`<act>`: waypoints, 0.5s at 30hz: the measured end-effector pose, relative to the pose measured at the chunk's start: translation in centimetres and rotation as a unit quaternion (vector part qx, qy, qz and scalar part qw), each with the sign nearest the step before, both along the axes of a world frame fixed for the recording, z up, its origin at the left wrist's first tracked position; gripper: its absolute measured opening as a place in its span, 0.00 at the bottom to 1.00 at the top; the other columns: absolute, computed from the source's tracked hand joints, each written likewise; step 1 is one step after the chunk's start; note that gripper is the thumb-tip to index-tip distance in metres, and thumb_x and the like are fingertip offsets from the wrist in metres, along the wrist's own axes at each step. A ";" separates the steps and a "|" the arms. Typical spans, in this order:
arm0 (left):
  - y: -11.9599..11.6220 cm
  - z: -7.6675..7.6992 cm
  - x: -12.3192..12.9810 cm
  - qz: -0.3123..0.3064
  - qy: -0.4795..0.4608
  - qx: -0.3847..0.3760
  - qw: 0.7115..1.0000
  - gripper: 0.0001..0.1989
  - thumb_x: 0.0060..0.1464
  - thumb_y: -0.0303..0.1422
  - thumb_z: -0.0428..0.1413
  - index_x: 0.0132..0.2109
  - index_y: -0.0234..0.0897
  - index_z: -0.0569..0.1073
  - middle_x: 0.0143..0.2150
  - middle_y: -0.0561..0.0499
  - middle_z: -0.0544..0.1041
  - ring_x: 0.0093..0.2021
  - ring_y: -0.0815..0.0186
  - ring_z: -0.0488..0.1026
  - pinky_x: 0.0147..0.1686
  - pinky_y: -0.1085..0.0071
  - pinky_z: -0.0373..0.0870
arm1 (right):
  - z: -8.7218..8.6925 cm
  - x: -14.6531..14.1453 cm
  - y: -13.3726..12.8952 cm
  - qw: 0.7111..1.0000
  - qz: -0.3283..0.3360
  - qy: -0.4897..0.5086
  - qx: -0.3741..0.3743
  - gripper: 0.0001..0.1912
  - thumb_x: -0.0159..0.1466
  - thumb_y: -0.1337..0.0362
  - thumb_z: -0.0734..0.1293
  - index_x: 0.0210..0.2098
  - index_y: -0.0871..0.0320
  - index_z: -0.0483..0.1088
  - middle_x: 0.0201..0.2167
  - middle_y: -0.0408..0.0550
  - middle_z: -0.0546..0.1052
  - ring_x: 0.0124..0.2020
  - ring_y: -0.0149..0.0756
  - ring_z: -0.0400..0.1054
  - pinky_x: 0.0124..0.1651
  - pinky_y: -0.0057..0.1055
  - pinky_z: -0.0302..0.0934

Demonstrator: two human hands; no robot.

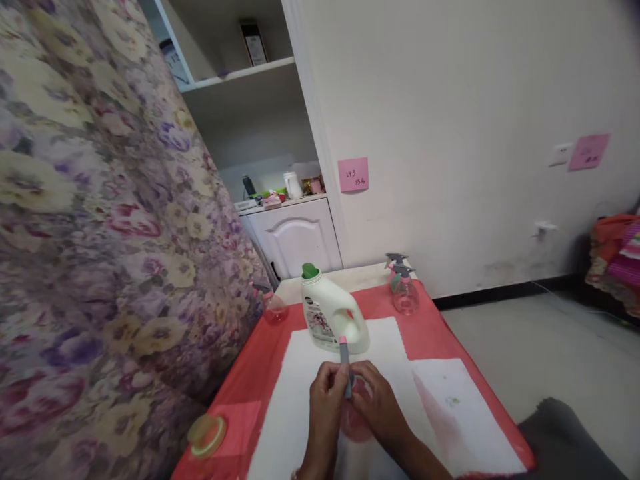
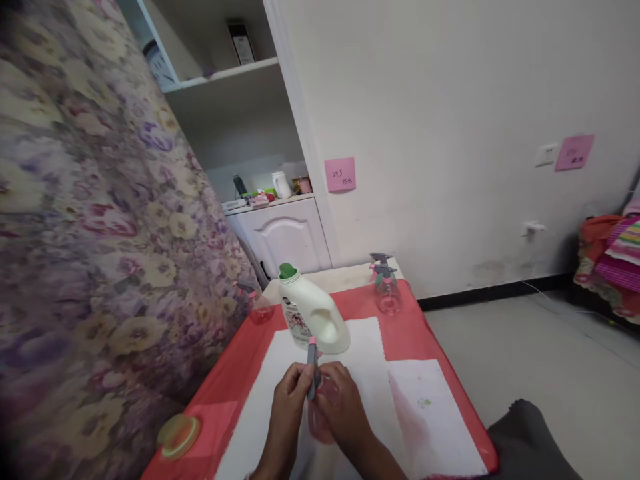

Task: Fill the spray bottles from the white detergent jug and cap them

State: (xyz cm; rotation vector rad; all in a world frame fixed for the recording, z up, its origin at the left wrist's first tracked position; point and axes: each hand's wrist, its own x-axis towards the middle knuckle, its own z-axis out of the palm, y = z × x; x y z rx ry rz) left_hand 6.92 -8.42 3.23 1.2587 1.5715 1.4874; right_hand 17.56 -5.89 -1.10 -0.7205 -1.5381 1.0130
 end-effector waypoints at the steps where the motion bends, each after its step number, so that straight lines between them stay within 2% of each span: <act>1: 0.0 0.0 0.0 0.003 0.002 0.001 1.000 0.17 0.51 0.46 0.57 0.27 0.37 0.70 0.23 0.56 0.68 0.27 0.67 0.65 0.28 0.74 0.63 | 0.0 -0.1 0.0 1.000 -0.003 0.000 -0.005 0.10 0.58 0.66 0.66 0.40 0.55 0.72 0.38 0.47 0.75 0.42 0.40 0.69 0.47 0.34 0.64; 9: 0.2 -0.1 -0.1 0.009 0.005 0.002 1.000 0.18 0.51 0.47 0.58 0.26 0.37 0.69 0.23 0.56 0.69 0.27 0.66 0.66 0.27 0.74 0.64 | -0.8 -0.4 0.3 1.000 -0.029 -0.007 0.005 0.11 0.57 0.68 0.65 0.40 0.55 0.71 0.39 0.48 0.74 0.43 0.41 0.68 0.48 0.36 0.63; 15: 0.2 -0.3 -0.2 0.000 0.006 0.002 1.000 0.17 0.52 0.46 0.57 0.27 0.37 0.69 0.24 0.56 0.68 0.27 0.67 0.65 0.29 0.74 0.63 | -0.7 -0.6 -0.2 0.998 -0.055 -0.017 0.000 0.08 0.60 0.64 0.63 0.38 0.55 0.71 0.37 0.48 0.75 0.41 0.42 0.69 0.46 0.38 0.64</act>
